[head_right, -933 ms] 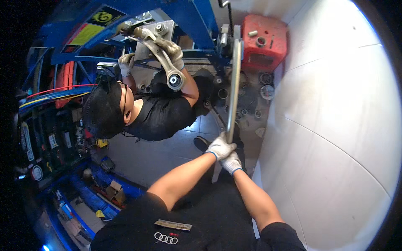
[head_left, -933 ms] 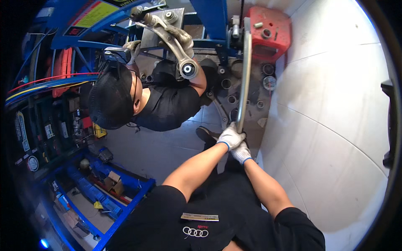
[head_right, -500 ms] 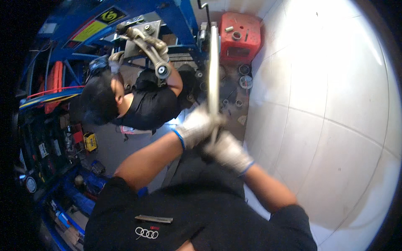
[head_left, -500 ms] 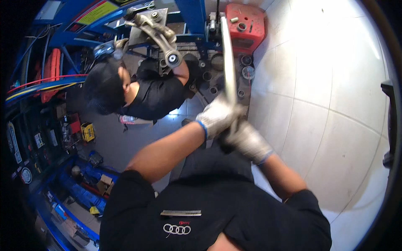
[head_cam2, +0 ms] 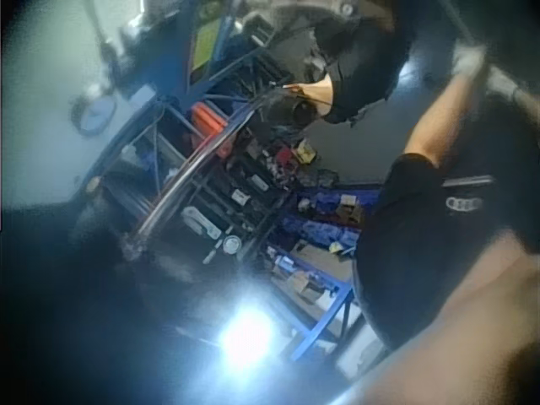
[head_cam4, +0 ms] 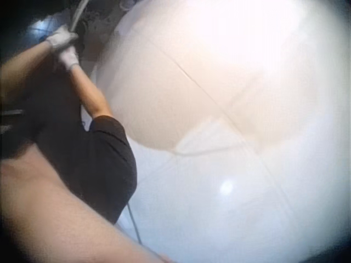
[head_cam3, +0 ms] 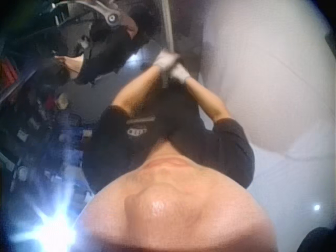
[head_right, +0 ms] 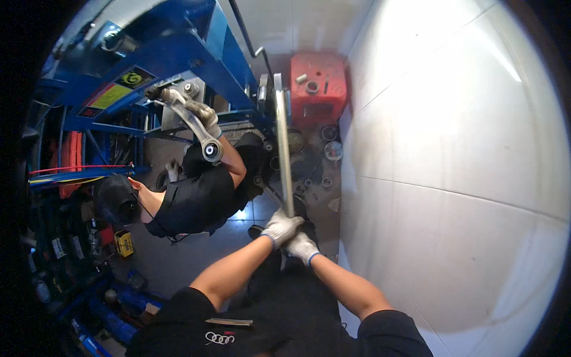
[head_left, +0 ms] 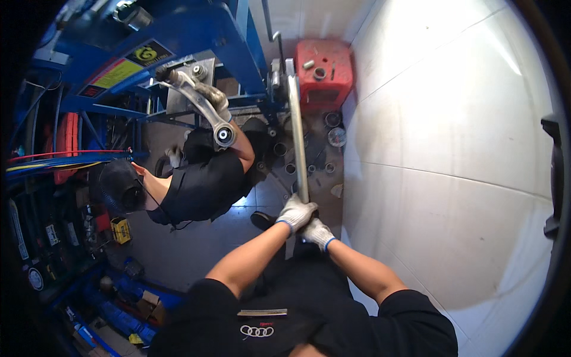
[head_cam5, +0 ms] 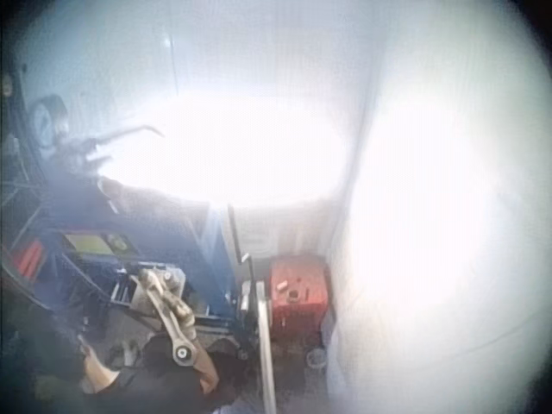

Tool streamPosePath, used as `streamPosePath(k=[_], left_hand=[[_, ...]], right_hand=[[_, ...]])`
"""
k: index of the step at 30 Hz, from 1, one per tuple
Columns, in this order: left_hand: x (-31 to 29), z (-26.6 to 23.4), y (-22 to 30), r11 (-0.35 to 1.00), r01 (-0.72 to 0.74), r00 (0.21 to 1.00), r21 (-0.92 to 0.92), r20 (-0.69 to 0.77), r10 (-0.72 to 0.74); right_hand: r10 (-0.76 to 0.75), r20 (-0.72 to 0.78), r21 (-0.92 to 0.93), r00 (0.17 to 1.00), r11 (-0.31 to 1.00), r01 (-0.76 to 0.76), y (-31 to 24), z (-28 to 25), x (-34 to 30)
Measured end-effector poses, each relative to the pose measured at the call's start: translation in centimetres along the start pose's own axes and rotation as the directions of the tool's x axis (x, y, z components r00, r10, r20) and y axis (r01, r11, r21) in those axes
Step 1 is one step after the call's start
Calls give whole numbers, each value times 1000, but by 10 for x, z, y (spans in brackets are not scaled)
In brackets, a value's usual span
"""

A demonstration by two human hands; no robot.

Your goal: The person operates a hydraulic press by pulling a long metal lever to apply pressure to a metal suspension arm clamped in the machine. The person repeatedly pulls the lever and adjusts the arm's position while wearing gloves.

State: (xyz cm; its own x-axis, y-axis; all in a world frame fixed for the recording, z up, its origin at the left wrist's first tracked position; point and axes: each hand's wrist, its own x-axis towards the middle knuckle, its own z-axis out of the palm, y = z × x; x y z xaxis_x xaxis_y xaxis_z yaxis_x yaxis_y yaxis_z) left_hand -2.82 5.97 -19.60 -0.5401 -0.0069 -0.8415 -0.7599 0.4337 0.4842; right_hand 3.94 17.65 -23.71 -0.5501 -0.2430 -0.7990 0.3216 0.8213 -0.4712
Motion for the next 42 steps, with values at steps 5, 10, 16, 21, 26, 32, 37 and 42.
streamPosePath(k=[5, 10, 16, 21, 26, 32, 37, 42], left_hand=[[-114, -87, 78, 687, -33, 942, -726, 206, 264], [-144, -98, 122, 806, -38, 950, -591, 229, 213], [-94, -29, 57, 913, -152, 986, -378, 1, 165], [-15, 17, -18, 998, -44, 987, 33, -156, 49], [44, -6, -33, 997, -83, 986, 0, 147, 82], [-88, -54, 39, 995, -59, 990, -86, 120, 69], [-147, -97, 121, 779, -185, 861, -599, 283, 422], [-109, -60, 79, 995, -85, 996, 46, -12, 86]], right_hand=[[-263, 123, 669, 957, 734, 116, -128, -128, -154], [-248, 120, 908, 961, 419, -5, -152, -159, -175], [-136, 273, 714, 952, 692, -106, -74, -108, -116], [101, 230, 913, 968, 322, -250, 4, 19, -15], [-144, 35, -64, 989, 987, 146, 65, 92, 110], [-166, 101, 249, 981, 959, 137, -38, -23, -49], [-482, 250, 968, 840, 126, -216, -121, -172, -163], [-147, 70, 470, 987, 877, 98, -63, -77, -95]])
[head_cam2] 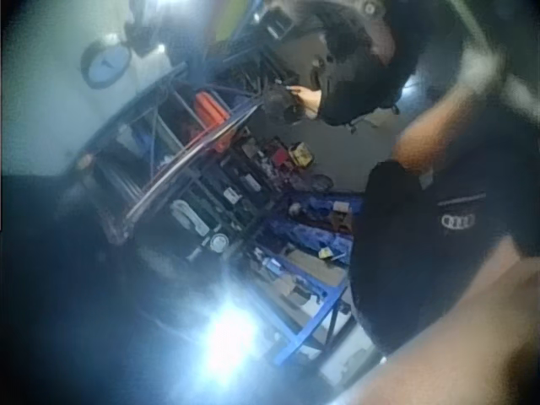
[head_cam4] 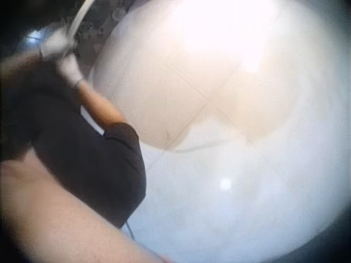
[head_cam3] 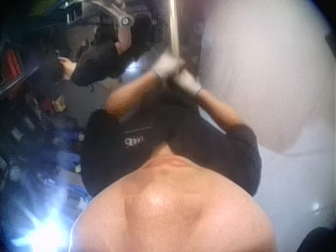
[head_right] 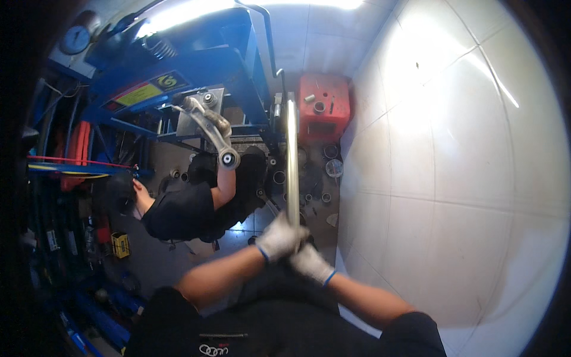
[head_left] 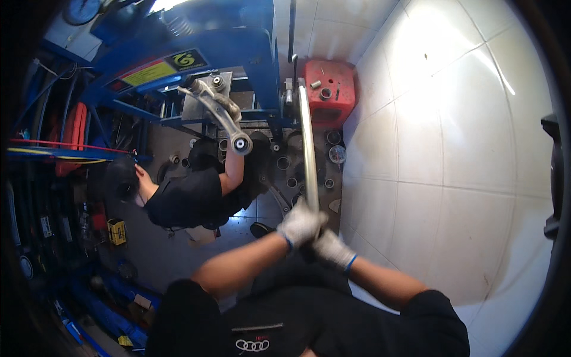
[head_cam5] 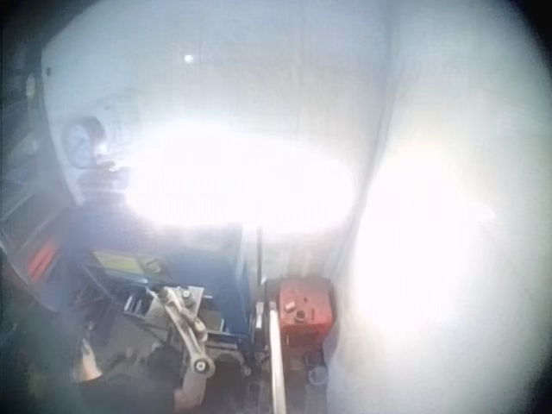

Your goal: The person operates a hydraulic press by pulling a long metal lever to apply pressure to a metal suspension arm clamped in the machine. The person repeatedly pulls the lever and adjusts the arm's position while wearing gloves.

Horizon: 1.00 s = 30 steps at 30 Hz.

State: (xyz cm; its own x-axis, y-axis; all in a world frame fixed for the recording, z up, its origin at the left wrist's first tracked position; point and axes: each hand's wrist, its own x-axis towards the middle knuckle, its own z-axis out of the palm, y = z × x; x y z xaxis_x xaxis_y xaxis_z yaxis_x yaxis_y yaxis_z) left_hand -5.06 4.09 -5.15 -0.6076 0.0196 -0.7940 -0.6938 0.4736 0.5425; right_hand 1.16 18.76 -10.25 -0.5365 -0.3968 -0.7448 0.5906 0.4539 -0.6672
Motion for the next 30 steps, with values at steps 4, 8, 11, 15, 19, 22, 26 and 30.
streamPosePath(k=[4, 8, 11, 15, 19, 22, 26, 30], left_hand=[[82, 65, -88, 973, 165, 986, 160, -23, -164], [160, 95, -141, 1000, 6, 996, -1, -89, -6], [145, 85, -136, 1000, 28, 998, 3, 51, -28], [51, 38, -57, 993, -8, 996, -119, 87, 19], [-25, -21, 45, 936, -42, 996, -349, 58, 67], [-28, -35, 65, 922, 75, 976, -379, 218, 10], [17, 20, -19, 994, 7, 1000, -106, -29, -10], [123, 88, -116, 986, 122, 992, 112, -37, -118]], right_hand=[[-128, -194, -315, 973, 947, 62, 158, 59, 115], [177, -175, -383, 969, 894, -232, 221, 47, 188], [5, 6, -644, 1000, 765, 0, 173, 38, 162], [256, -119, -432, 959, 857, -282, 32, 14, 36], [5, 127, 726, 992, 681, -97, -93, -34, -65], [114, 182, 690, 977, 693, -210, -98, -42, -61], [128, 35, 127, 991, 983, -132, 28, 20, 24], [37, -75, -197, 997, 979, -51, 176, 47, 132]])
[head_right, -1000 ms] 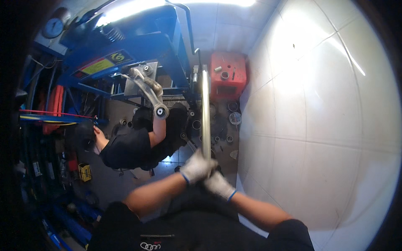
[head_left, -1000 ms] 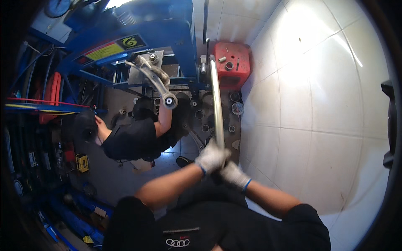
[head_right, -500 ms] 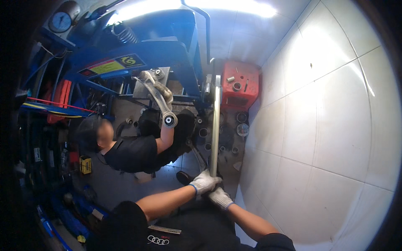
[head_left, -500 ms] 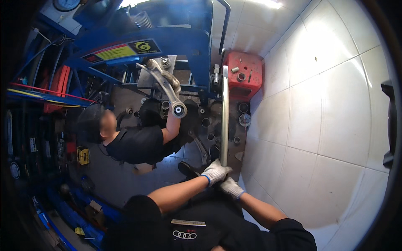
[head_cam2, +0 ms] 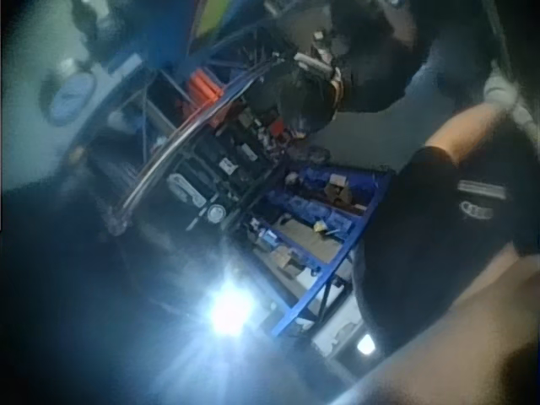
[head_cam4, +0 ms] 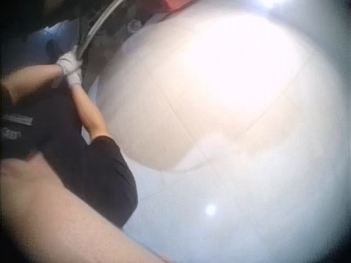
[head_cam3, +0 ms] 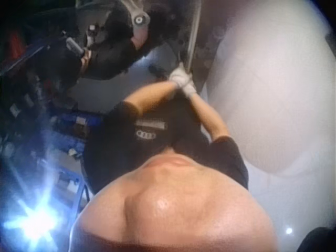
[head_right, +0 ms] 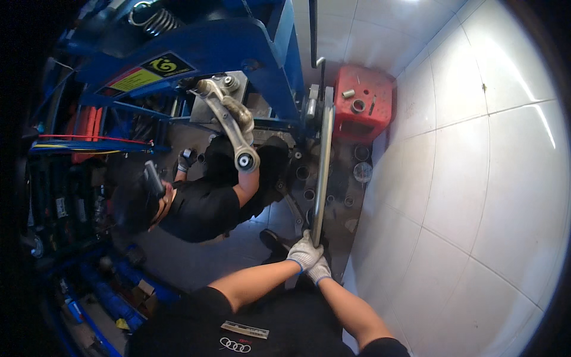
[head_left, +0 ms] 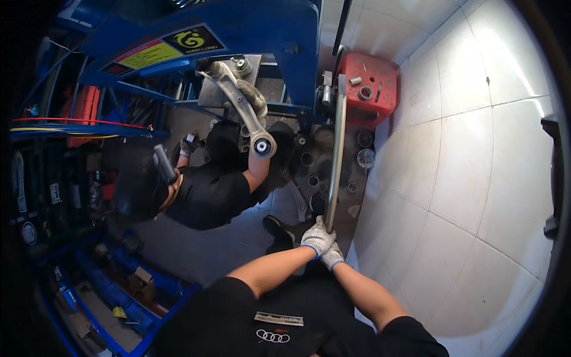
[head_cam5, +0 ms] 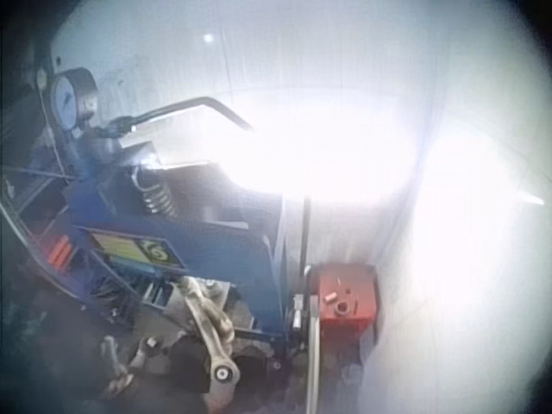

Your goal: The person operates a hydraulic press by pulling a long metal lever to apply pressure to a metal suspension arm clamped in the machine. The person repeatedly pulls the lever and adjusts the arm's position while wearing gloves.

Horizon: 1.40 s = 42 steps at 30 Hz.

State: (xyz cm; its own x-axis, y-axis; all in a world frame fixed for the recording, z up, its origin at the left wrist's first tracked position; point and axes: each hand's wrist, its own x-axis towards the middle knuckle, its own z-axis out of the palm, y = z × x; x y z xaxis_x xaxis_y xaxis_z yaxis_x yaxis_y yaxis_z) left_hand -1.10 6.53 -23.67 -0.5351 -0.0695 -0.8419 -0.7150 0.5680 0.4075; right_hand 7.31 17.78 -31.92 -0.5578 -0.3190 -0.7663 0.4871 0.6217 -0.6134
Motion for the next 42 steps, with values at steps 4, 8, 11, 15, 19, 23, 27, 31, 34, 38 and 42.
streamPosePath(k=[4, 8, 11, 15, 19, 23, 27, 31, 34, 38, 42], left_hand=[[40, 17, -18, 996, -70, 996, -52, 54, 73], [-32, -40, 39, 989, -82, 984, -124, 145, 100], [-122, -100, 96, 859, -193, 955, -473, 109, 275], [-168, -139, 150, 840, -129, 968, -527, 119, 223], [-127, -85, 87, 968, -181, 983, -174, -4, 183], [-12, -1, 5, 1000, 16, 1000, 8, 11, -16], [25, 12, -26, 996, -72, 997, -52, -44, 70], [-55, -54, 36, 985, -39, 977, -168, 201, 73], [-139, -116, 92, 850, -332, 917, -409, 71, 393], [-155, -139, 111, 928, -197, 946, -317, 187, 265], [-75, -65, 46, 993, -113, 986, -42, 115, 117]], right_hand=[[94, 83, -358, 992, 932, -58, 35, -9, 38], [-216, 190, -294, 958, 918, 266, -52, -59, -42], [94, 205, 198, 974, 971, -136, -144, -122, -149], [-239, 338, 849, 910, 495, -185, -210, -170, -198], [-56, 236, 227, 970, 974, 1, -133, -108, -129], [80, -78, 13, 994, 997, -79, -2, -3, 5], [-211, -102, -275, 972, 945, 176, 26, 4, 36], [124, 166, -113, 978, 988, -106, -93, -69, -73], [-65, 341, 665, 938, 722, -192, -198, -134, -176], [-69, 374, 745, 925, 616, -255, -232, -157, -198], [-38, 72, 326, 997, 945, 13, -123, -67, -89]])
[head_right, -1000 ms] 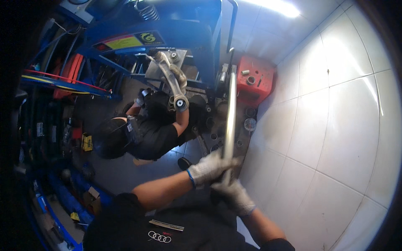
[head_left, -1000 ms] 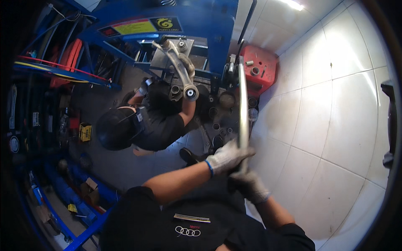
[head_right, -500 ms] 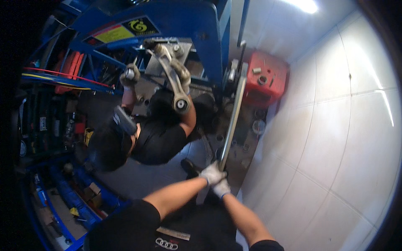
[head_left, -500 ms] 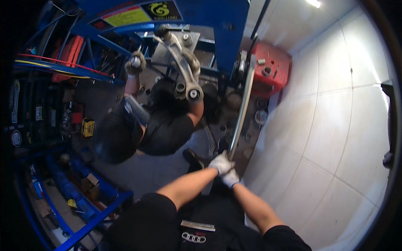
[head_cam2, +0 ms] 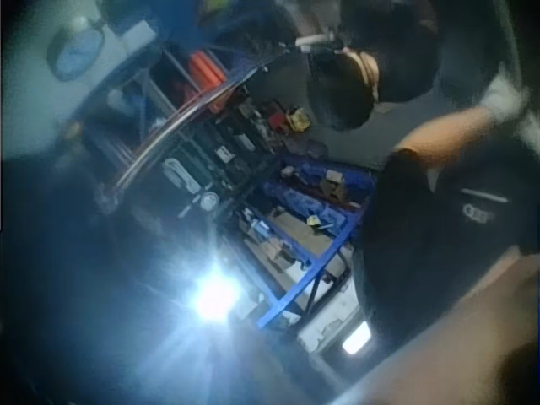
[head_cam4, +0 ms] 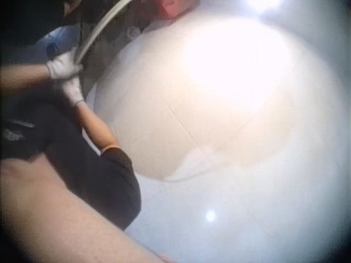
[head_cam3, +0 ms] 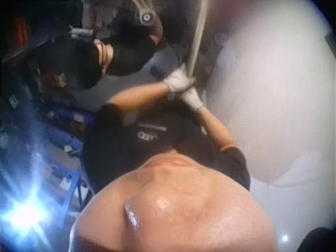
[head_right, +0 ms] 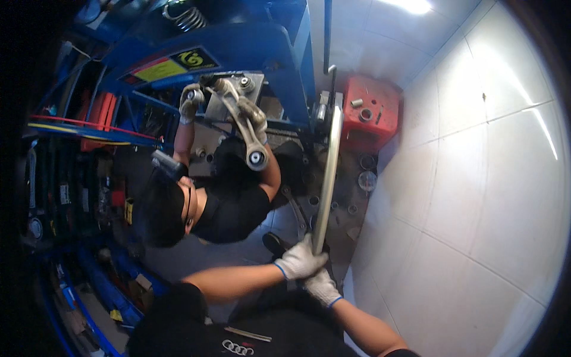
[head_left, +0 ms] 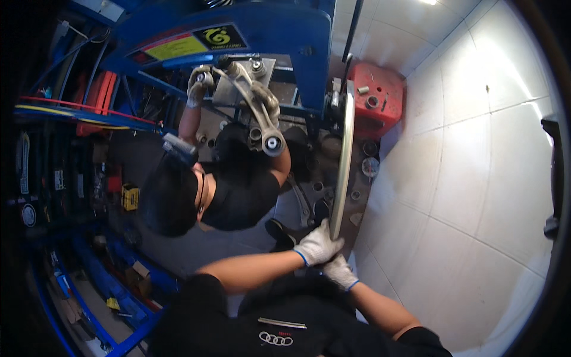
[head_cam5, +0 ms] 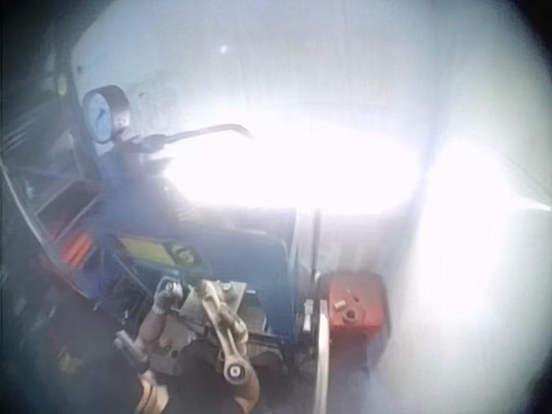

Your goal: The person operates a hydraulic press by pulling a long metal lever to apply pressure to a metal suspension arm clamped in the machine. The person repeatedly pulls the lever and adjusts the arm's position while wearing gloves.

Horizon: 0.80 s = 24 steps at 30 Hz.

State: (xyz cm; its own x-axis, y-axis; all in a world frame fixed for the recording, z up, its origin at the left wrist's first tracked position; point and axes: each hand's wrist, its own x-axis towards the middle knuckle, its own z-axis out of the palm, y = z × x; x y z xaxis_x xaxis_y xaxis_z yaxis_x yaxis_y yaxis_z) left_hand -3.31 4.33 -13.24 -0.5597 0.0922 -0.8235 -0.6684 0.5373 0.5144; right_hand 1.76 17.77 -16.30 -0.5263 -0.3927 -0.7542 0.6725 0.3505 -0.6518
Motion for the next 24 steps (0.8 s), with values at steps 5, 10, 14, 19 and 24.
streamPosePath(k=[5, 10, 14, 19, 24], left_hand=[[84, 45, -60, 994, 104, 992, 23, -79, -101], [-26, -15, 15, 934, -261, 965, -242, -43, 258], [-70, -40, 64, 807, -149, 964, -572, 98, 247], [30, 24, -2, 999, -20, 992, -34, -123, 16], [85, 43, -48, 998, 64, 995, 22, -84, -62]], right_hand=[[68, -104, -624, 992, 772, -119, 106, 4, 106], [220, 139, 100, 966, 967, -235, -32, -24, -46], [-29, 328, 726, 944, 647, -232, -109, -46, -121], [3, -38, -193, 999, 981, -11, 29, -17, 23], [66, -56, -652, 996, 754, -87, 108, -6, 100]])
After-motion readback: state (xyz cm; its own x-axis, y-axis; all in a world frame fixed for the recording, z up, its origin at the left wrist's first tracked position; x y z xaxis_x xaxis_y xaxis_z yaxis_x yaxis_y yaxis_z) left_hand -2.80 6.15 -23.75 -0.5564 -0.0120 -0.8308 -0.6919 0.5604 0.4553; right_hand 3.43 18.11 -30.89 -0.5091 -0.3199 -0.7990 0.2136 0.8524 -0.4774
